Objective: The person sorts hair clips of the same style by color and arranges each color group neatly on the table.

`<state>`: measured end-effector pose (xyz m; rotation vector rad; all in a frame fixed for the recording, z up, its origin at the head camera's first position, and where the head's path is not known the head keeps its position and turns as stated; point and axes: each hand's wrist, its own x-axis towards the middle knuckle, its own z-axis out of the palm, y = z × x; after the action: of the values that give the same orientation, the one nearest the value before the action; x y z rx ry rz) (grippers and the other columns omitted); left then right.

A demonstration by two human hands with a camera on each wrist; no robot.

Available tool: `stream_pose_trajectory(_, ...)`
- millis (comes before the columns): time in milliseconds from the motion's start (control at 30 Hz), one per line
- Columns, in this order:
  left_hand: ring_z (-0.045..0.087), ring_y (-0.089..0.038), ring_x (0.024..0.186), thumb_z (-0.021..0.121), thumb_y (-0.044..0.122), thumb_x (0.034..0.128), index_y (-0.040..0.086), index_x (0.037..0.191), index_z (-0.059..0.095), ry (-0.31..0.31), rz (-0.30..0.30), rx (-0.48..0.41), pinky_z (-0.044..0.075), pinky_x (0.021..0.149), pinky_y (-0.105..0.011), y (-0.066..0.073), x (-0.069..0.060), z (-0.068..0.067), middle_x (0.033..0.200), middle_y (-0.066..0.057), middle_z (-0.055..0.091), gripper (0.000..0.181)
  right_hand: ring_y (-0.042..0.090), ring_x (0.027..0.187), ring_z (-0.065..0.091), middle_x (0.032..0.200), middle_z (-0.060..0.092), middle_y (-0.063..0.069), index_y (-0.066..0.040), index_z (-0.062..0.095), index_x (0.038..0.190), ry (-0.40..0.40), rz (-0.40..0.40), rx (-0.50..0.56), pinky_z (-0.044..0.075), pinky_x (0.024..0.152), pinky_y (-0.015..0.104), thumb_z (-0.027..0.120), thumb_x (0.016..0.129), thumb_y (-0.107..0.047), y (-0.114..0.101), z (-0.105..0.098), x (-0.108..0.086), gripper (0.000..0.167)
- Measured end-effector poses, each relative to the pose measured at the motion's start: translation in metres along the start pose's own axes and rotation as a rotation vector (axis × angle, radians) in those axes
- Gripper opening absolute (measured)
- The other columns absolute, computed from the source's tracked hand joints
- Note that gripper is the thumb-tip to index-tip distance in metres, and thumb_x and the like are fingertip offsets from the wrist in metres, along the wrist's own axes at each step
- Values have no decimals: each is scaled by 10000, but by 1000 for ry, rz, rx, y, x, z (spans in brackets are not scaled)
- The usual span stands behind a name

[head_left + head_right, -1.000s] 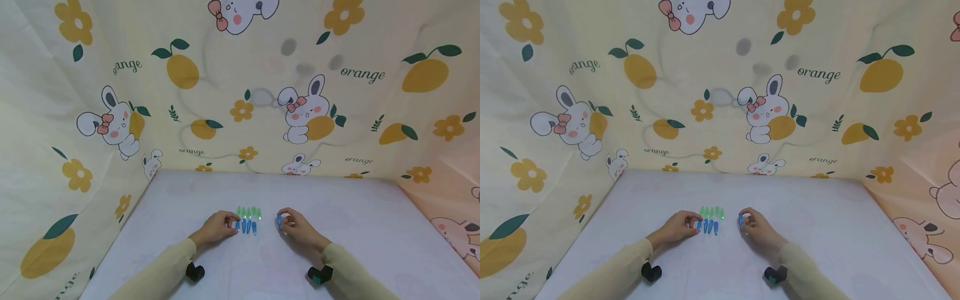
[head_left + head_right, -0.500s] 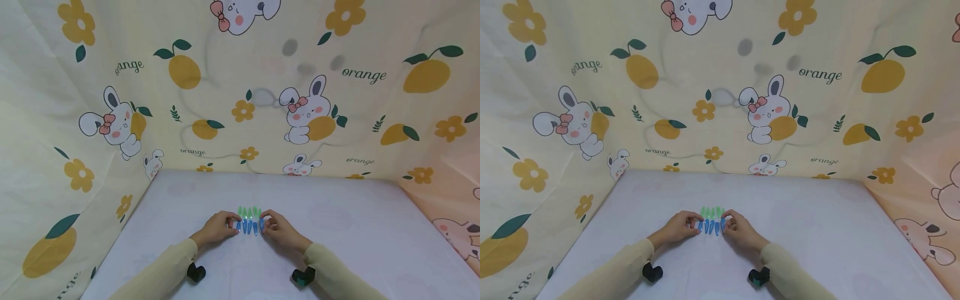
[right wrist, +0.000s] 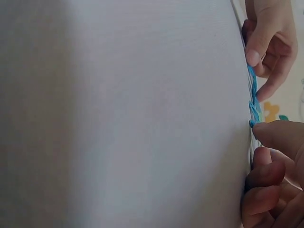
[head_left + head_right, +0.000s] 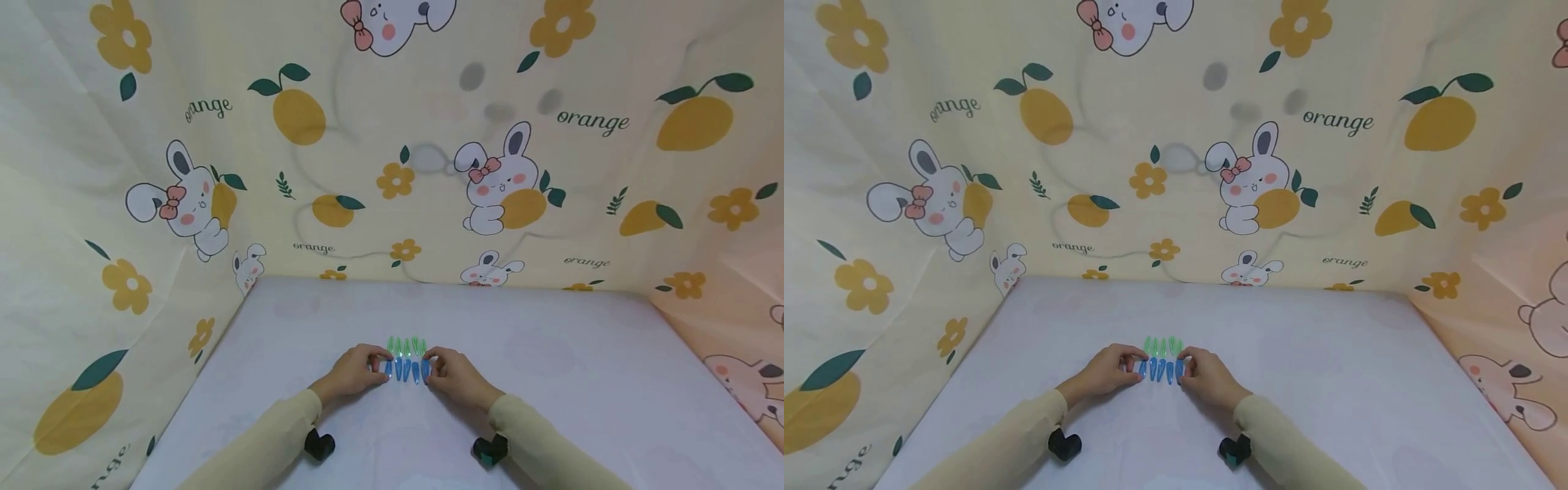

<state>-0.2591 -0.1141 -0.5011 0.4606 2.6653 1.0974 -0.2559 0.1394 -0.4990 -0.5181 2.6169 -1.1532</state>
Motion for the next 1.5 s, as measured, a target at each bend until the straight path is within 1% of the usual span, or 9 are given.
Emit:
stream_pose_trajectory(100,490,-101,701,785,199,875,182,1242,708,-2,-4,0,383,667,-252,-1,0,0,770,53,558,375,134,710,542,803,595,4,-42,622,1255,5,25,-9,432,601,226,725,880,-47,-4,1,0,389)
stream_pose_trajectory(233,490,-101,703,785,199,877,181,1242,707,0,-7,3,384,663,-249,-2,0,0,772,51,557,374,132,704,533,795,589,5,-54,602,1266,16,33,-26,427,593,226,732,877,-38,-10,1,0,411)
stream_pose_trajectory(433,492,-107,701,788,186,871,170,1233,710,5,-8,-10,387,659,-249,-2,-1,-1,766,47,555,370,122,691,517,773,574,2,-59,666,1106,21,20,-45,406,589,219,726,866,-30,-11,2,1,249)
stream_pose_trajectory(500,493,-107,703,789,185,870,170,1232,711,6,-9,-11,388,660,-249,-2,-1,-2,766,49,554,370,123,689,514,766,571,3,-54,675,1078,18,14,-43,400,588,218,727,861,-28,-11,3,2,225)
stream_pose_trajectory(733,491,-105,702,786,188,873,164,1231,712,5,1,-20,386,662,-248,-3,-1,-2,769,47,555,367,132,682,509,765,567,9,-45,660,1082,11,-3,-34,389,577,219,731,865,-27,-11,1,2,229)
stream_pose_trajectory(1067,480,-86,688,791,173,866,142,1223,718,1,31,-24,374,649,-235,-2,-3,-2,753,54,546,365,108,663,499,762,565,-9,-83,655,1085,9,8,-68,391,570,216,733,876,-60,-8,2,1,224)
stream_pose_trajectory(1300,484,-92,700,789,173,867,143,1229,715,-5,33,-31,377,663,-234,-1,-3,-2,764,51,552,371,131,710,520,799,574,-4,-83,659,1113,6,11,-41,410,593,219,728,886,-73,-7,1,0,237)
stream_pose_trajectory(1500,490,-117,724,766,174,885,127,1222,714,2,35,-86,383,672,-253,-2,-4,-3,792,40,568,344,133,733,538,837,598,7,-65,656,1163,0,-19,11,426,604,219,700,901,-78,0,-1,-2,265)
